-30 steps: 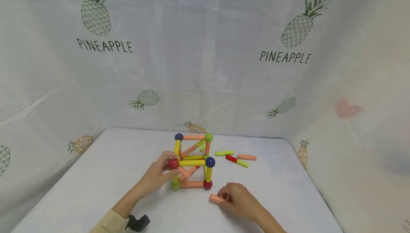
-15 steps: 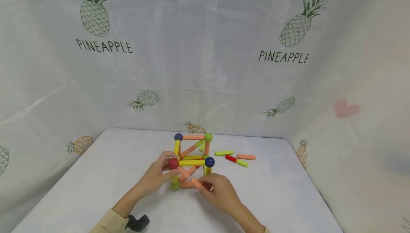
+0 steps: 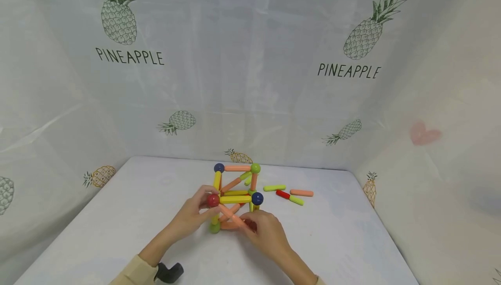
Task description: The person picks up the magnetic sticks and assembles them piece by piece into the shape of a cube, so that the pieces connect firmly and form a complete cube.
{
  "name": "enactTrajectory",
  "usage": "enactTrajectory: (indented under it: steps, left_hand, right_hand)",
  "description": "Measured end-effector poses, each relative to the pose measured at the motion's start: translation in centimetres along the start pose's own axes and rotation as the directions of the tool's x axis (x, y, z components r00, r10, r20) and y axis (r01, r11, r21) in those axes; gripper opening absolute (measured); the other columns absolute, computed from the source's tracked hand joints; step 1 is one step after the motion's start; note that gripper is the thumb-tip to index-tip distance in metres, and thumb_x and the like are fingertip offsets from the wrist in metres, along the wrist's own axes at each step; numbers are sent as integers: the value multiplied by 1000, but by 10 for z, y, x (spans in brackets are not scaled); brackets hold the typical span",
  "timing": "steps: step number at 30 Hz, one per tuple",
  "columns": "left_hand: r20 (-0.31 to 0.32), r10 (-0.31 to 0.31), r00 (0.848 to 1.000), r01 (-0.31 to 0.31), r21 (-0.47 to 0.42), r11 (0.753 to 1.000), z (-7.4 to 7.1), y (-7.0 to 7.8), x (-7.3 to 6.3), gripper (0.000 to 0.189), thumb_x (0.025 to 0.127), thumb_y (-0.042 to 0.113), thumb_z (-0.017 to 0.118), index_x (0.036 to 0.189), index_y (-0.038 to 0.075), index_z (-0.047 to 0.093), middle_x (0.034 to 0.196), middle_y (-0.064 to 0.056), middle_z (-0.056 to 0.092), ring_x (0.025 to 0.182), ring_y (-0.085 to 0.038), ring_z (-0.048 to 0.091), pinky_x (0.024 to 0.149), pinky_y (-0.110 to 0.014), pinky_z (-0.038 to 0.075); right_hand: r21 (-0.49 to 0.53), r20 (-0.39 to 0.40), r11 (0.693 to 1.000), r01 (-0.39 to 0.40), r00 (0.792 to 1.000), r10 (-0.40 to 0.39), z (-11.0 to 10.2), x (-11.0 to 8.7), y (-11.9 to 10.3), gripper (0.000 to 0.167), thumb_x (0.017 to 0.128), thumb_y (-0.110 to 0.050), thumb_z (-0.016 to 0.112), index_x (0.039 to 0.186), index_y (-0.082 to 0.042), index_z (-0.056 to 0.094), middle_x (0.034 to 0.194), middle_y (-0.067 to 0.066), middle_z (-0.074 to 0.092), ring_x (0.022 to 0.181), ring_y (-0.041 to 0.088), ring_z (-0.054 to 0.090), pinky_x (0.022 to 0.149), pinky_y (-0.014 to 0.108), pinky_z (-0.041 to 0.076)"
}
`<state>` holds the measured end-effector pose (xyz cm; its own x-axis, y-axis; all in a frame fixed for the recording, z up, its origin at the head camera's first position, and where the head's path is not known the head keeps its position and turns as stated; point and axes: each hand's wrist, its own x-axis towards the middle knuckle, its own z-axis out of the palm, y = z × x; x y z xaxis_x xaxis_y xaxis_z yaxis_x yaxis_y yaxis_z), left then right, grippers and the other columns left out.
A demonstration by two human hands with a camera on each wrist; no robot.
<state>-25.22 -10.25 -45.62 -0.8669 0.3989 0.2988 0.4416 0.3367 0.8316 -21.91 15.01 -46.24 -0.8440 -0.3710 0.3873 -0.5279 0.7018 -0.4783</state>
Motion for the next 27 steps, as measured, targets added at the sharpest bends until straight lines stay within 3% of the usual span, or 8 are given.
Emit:
enactTrajectory:
  steps: [7,13,20,27]
  left_hand:
    - [-5,48,999,-48,63,997,0,1,0,40,95,33,65,132,31,54,117,13,61,99,-11,59,84,-29,51]
    - [-13,61,998,-59,93,994,0,2,0,40,94,34,65,133,31,54,112,16,61,92,-12,57,74,-28,52]
    - [0,64,998,-64,87,994,-1,2,-1,38,97,28,63,134,33,54,117,14,59,96,-10,57,77,-27,53]
    - [-5,62,998,-61,89,994,0,-1,0,38,96,27,64,132,32,54,106,14,60,91,-11,57,75,-27,53]
  right_hand:
    - [-142,-24,990,-1,1000,-2,4,3,1,18,82,-24,81,98,-25,75,73,-21,53,65,4,50,57,19,44]
    - [-158,-52,987,-5,999,-4,11,6,3,18,81,-23,81,99,-25,75,76,-19,59,61,0,48,56,18,44]
    - [-159,-105,987,11,994,-28,17,8,4,20,79,-19,83,96,-24,76,80,-14,67,58,0,47,52,17,43]
    - [-210,-147,977,27,987,-59,21,11,4,20,77,-18,84,95,-23,76,79,-12,68,57,-2,47,52,15,43]
